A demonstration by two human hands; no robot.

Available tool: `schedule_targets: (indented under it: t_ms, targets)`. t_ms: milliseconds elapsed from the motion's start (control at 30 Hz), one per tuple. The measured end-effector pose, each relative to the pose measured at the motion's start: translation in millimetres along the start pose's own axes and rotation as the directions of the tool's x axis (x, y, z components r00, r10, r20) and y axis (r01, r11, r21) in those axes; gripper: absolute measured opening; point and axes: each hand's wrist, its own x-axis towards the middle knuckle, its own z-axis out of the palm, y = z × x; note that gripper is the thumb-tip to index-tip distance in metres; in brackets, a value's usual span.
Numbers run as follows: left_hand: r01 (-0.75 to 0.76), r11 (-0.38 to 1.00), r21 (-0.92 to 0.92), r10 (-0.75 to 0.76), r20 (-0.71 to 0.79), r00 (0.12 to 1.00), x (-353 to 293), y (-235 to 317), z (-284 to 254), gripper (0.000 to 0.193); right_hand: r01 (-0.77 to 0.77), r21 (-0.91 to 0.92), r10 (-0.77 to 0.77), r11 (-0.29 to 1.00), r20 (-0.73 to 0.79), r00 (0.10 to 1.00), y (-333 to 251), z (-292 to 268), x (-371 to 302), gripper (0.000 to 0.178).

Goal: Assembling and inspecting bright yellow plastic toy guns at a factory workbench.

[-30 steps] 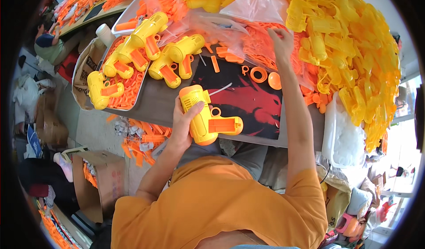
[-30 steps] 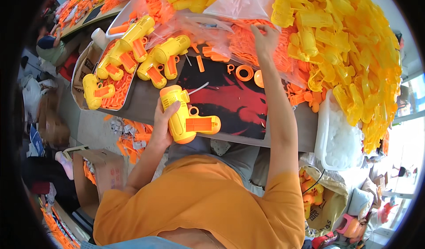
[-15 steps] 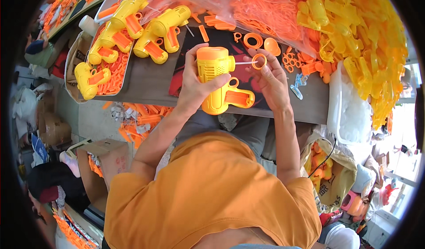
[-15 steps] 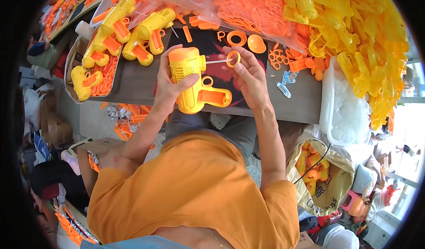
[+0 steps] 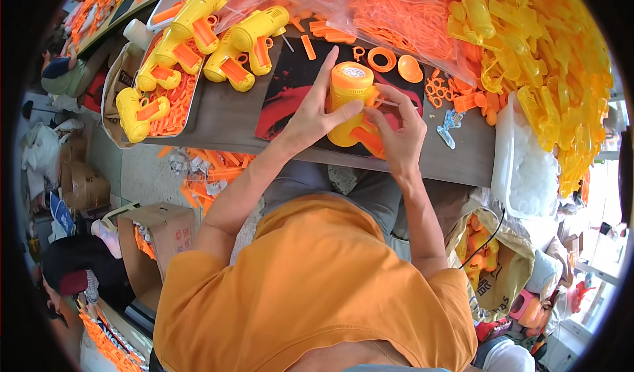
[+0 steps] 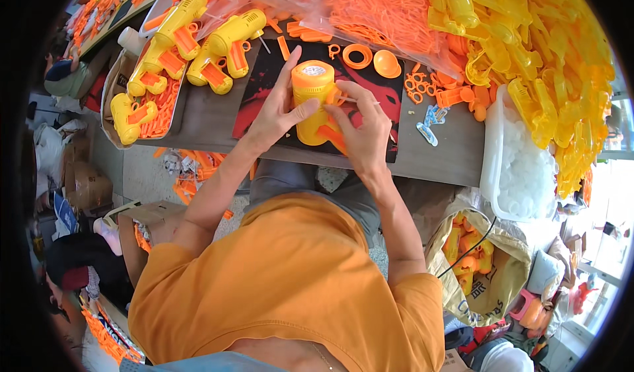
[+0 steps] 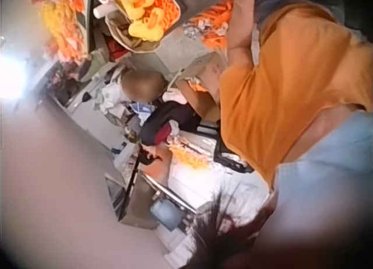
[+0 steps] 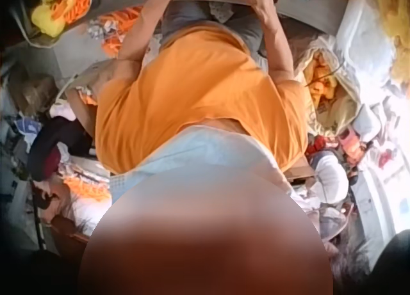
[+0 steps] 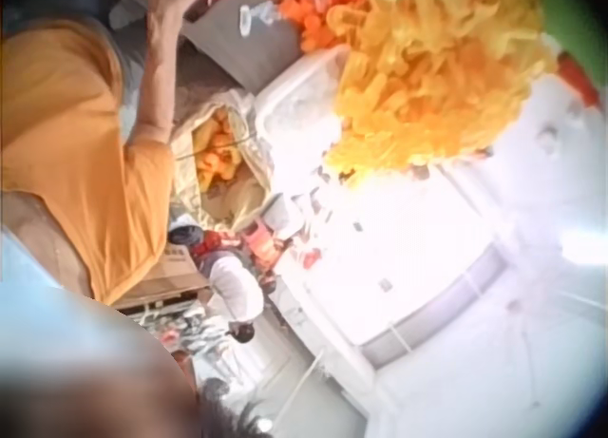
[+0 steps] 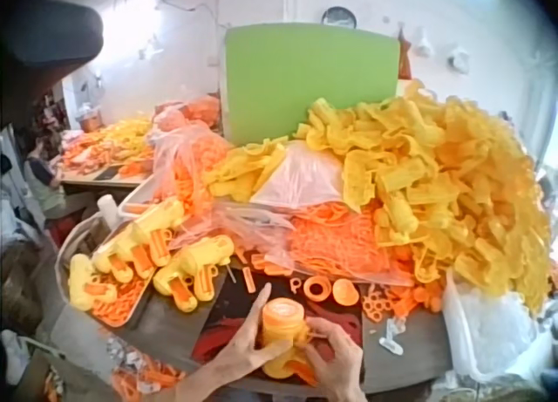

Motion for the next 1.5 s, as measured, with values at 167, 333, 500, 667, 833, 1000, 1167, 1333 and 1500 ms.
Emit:
schedule_targets:
  t_ms: [167, 333, 500, 667, 833, 1000, 1167, 1333, 1500]
  targets:
    - [-0.191, 0.943, 0.273, 0.229, -0.115, 0.967, 3.5, -9.7, 12.6, 0.083, 0.167, -0.004, -0.167, 0.986, 0.006, 0.986, -1.7, 2.3, -2.5, 0.036]
    - [-0.196, 0.973, 0.126, 0.209, -0.1, 0.973, 8.5, -17.0, 11.8, 0.08, -0.159, 0.676, 0.097, 0.72, 0.129, 0.987, 26.1, 16.9, -8.0, 0.053]
    - [-0.248, 0.956, 0.158, 0.28, -0.238, 0.93, 4.4, -23.3, 13.3, 0.064, -0.293, 0.663, 0.195, 0.689, 0.22, 0.956, 12.3, 45.6, -21.1, 0.051]
    - [-0.221, 0.951, 0.218, 0.264, -0.191, 0.946, 18.6, -20.9, 16.9, 0.06, -0.264, 0.694, 0.202, 0.67, 0.172, 0.964, 19.1, 45.4, -14.3, 0.049]
    - [-0.195, 0.948, 0.252, 0.239, -0.156, 0.958, 20.5, -16.2, 14.6, 0.065, -0.269, 0.709, 0.195, 0.652, 0.186, 0.963, 25.3, 46.3, -13.3, 0.051]
    - [-0.452, 0.426, 0.784, 0.185, 0.414, 0.891, 22.6, 20.5, 3.7, 0.086, -0.511, 0.725, 0.304, 0.462, 0.411, 0.859, 14.5, 1.7, -4.9, 0.06]
    - [-0.389, 0.214, 0.896, 0.097, 0.377, 0.921, 0.8, 11.3, -8.7, 0.088, -0.366, 0.212, 0.339, 0.906, 0.153, 0.928, 35.9, -14.4, -2.8, 0.038]
    - [-0.186, 0.425, 0.886, 0.098, 0.159, 0.982, -36.6, -10.4, -41.9, 0.069, 0.098, -0.317, -0.072, 0.943, 0.091, 0.993, 27.9, -17.3, 36.4, 0.021]
    - [-0.073, 0.591, 0.804, 0.133, -0.008, 0.991, -43.7, 2.8, -62.4, 0.053, 0.11, -0.327, 0.018, 0.939, 0.362, 0.932, 36.4, 38.5, 101.6, 0.02]
